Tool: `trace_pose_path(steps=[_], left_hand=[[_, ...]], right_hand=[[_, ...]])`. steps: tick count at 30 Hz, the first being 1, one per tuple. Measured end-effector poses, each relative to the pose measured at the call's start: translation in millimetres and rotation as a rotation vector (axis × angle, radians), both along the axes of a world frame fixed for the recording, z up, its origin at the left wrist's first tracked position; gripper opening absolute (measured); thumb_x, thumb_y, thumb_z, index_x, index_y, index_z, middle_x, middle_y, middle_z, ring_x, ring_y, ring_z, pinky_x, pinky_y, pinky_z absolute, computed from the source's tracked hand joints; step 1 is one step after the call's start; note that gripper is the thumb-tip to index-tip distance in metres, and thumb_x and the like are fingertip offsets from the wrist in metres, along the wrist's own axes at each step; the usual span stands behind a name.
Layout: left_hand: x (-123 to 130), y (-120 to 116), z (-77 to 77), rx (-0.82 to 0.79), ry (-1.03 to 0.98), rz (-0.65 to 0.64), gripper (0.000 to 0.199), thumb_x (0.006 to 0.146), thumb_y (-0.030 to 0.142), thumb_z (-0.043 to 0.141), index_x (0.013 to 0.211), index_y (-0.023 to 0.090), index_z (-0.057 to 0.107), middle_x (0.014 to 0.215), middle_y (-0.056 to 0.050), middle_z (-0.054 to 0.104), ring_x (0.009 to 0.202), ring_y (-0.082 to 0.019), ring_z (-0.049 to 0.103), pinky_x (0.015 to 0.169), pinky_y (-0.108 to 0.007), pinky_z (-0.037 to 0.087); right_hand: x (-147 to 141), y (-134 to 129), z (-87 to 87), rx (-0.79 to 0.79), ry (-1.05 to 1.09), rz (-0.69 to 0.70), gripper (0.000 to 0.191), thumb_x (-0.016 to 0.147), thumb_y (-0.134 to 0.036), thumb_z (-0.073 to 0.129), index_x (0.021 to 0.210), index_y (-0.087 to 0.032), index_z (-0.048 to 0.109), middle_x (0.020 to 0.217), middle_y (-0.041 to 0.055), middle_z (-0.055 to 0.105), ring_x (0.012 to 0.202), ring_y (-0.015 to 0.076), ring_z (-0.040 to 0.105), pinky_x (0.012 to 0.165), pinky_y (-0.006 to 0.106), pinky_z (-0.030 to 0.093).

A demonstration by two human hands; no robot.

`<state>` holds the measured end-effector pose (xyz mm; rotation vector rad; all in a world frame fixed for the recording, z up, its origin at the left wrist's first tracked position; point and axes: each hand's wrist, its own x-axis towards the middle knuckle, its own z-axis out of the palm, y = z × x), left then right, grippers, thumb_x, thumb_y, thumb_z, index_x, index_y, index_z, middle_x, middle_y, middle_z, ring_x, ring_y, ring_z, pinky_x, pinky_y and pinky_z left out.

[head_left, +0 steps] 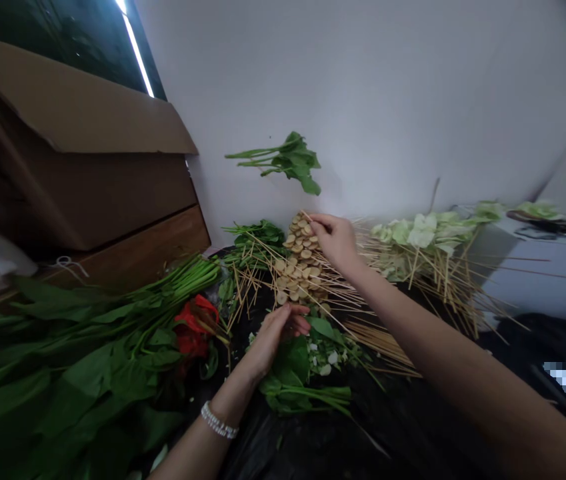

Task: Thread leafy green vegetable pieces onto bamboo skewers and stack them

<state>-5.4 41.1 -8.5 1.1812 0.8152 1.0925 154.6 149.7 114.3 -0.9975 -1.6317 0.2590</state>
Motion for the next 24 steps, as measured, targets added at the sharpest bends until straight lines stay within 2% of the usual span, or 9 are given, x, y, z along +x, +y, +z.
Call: trace_pose_path(steps=[2,5,10,13,16,19,22,24], left_hand=[[0,-1,0.3,0.010,-0.003,-0.014,0.049,0.089,0.056,0.047,0.102,0.015,0.071,0.082,-0.008,0.070,0.075,-0.018,0.062,0.072,-0.027,0.043],[2,-3,0.9,0.019,-0.006,-0.026,0.047,0.089,0.055,0.048,0.101,0.015,0.071,0.082,-0.008,0.070,0.075,-0.018,0.062,0.072,-0.027,0.043],[2,-5,1.6,0.028,-0.001,-0.053,0.046,0.089,0.054,0.049,0.101,0.015,0.071,0.082,-0.008,0.070,0.076,-0.019,0.062,0.073,-0.028,0.044],[2,-5,1.9,0.022,0.007,-0.055,0.049,0.088,0.055,0.050,0.101,0.013,0.071,0.083,-0.009,0.070,0.076,-0.019,0.062,0.073,-0.029,0.044],[1,-4,2.3,0.026,-0.004,-0.066,0.051,0.087,0.057,0.051,0.101,0.012,0.070,0.082,-0.009,0.070,0.075,-0.019,0.062,0.073,-0.029,0.043],[1,-3,3.2,0.031,-0.003,-0.076,0.050,0.087,0.056,0.052,0.101,0.011,0.069,0.082,-0.009,0.069,0.075,-0.018,0.061,0.073,-0.030,0.043],[1,-3,5.3,0.026,0.024,-0.066,0.050,0.086,0.056,0.053,0.100,0.012,0.070,0.082,-0.009,0.069,0.075,-0.018,0.061,0.074,-0.029,0.043],[1,-4,7.1,0.029,0.040,-0.070,0.049,0.086,0.055,0.053,0.100,0.012,0.070,0.083,-0.008,0.069,0.076,-0.017,0.061,0.074,-0.028,0.043]], right_hand=[[-17,16,-2.3,0.012,-0.162,-0.068,0.027,0.089,-0.018,0.048,0.101,-0.014,0.072,0.082,0.0051,0.073,0.078,0.0185,0.066,0.077,0.030,0.048],[-41,36,-2.3,0.005,-0.264,-0.087,0.028,0.090,-0.018,0.048,0.104,-0.015,0.072,0.096,0.0078,0.073,0.091,0.0208,0.065,0.084,0.030,0.046],[-71,59,-8.2,-0.100,-0.396,-0.108,0.031,0.093,-0.016,0.043,0.108,-0.014,0.070,0.101,0.0130,0.072,0.098,0.0236,0.063,0.088,0.033,0.043],[-82,66,-17.2,-0.211,-0.497,-0.120,0.028,0.094,-0.013,0.043,0.104,-0.010,0.069,0.100,0.0170,0.070,0.098,0.0248,0.063,0.085,0.034,0.045],[-90,70,-23.2,-0.334,-0.624,-0.106,0.019,0.093,-0.021,0.053,0.101,-0.010,0.066,0.099,0.0130,0.068,0.095,0.0221,0.064,0.082,0.036,0.050],[-94,67,-22.2,-0.393,-0.737,-0.070,0.027,0.090,-0.034,0.061,0.107,-0.013,0.062,0.106,0.0072,0.065,0.094,0.0185,0.064,0.082,0.037,0.053],[-85,56,-15.9,-0.362,-0.793,-0.043,0.020,0.089,-0.024,0.060,0.102,-0.010,0.066,0.104,0.0132,0.067,0.096,0.0221,0.064,0.082,0.034,0.050],[-71,42,-11.7,-0.298,-0.804,-0.027,0.021,0.091,-0.016,0.052,0.102,-0.008,0.068,0.106,0.0177,0.067,0.101,0.0245,0.061,0.085,0.034,0.045]])
